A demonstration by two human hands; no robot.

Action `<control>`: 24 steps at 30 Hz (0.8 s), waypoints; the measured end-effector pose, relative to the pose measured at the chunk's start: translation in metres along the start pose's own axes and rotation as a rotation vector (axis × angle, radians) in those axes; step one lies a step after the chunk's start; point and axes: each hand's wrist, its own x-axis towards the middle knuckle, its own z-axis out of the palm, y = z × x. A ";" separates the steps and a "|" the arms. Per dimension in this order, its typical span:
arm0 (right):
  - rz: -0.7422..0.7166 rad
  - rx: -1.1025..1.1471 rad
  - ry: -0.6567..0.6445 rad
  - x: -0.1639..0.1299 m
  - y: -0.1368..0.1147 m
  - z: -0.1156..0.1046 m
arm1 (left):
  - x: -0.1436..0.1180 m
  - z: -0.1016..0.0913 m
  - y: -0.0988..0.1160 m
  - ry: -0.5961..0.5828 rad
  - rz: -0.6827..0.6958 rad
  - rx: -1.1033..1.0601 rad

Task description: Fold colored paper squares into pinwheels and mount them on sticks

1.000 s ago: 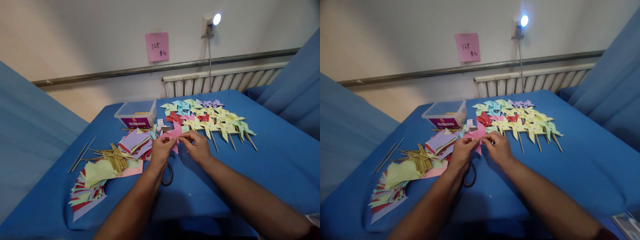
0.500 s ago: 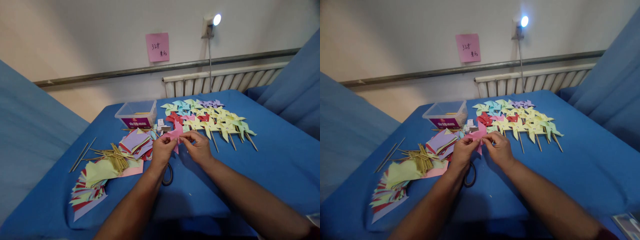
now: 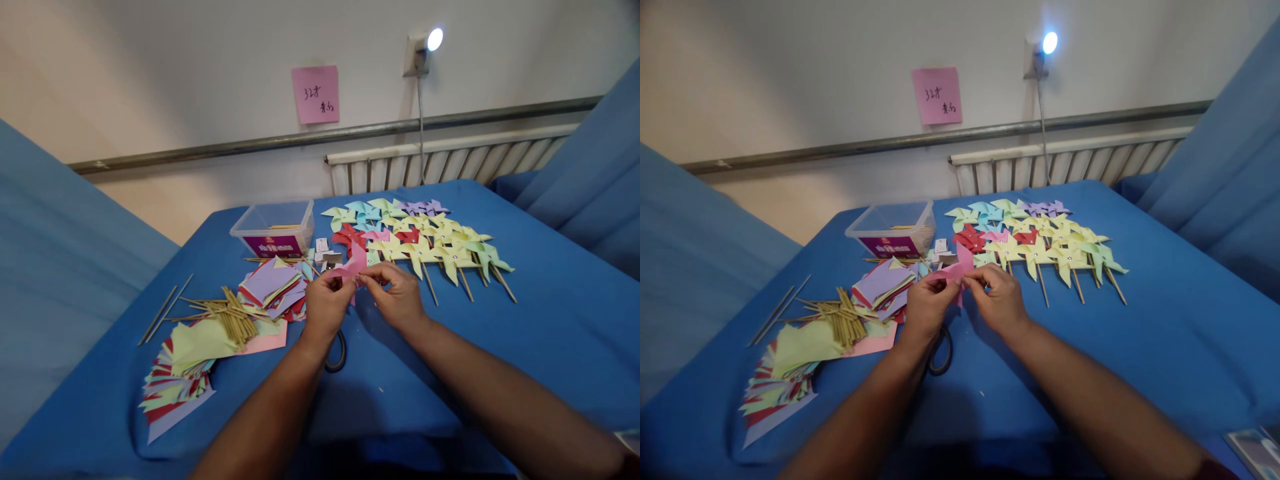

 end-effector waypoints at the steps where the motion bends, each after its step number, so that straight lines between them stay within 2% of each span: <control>1: 0.008 -0.001 -0.001 0.000 0.000 0.000 | -0.001 0.000 0.001 0.013 0.017 0.016; 7: 0.082 0.015 -0.008 -0.001 -0.002 0.001 | -0.004 0.000 0.006 0.035 0.053 0.067; 15: 0.147 0.072 0.006 -0.001 -0.003 0.004 | -0.004 -0.001 0.002 -0.005 0.103 0.079; 24: 0.160 0.114 -0.002 0.001 -0.002 0.007 | -0.004 -0.003 0.004 0.020 0.146 0.099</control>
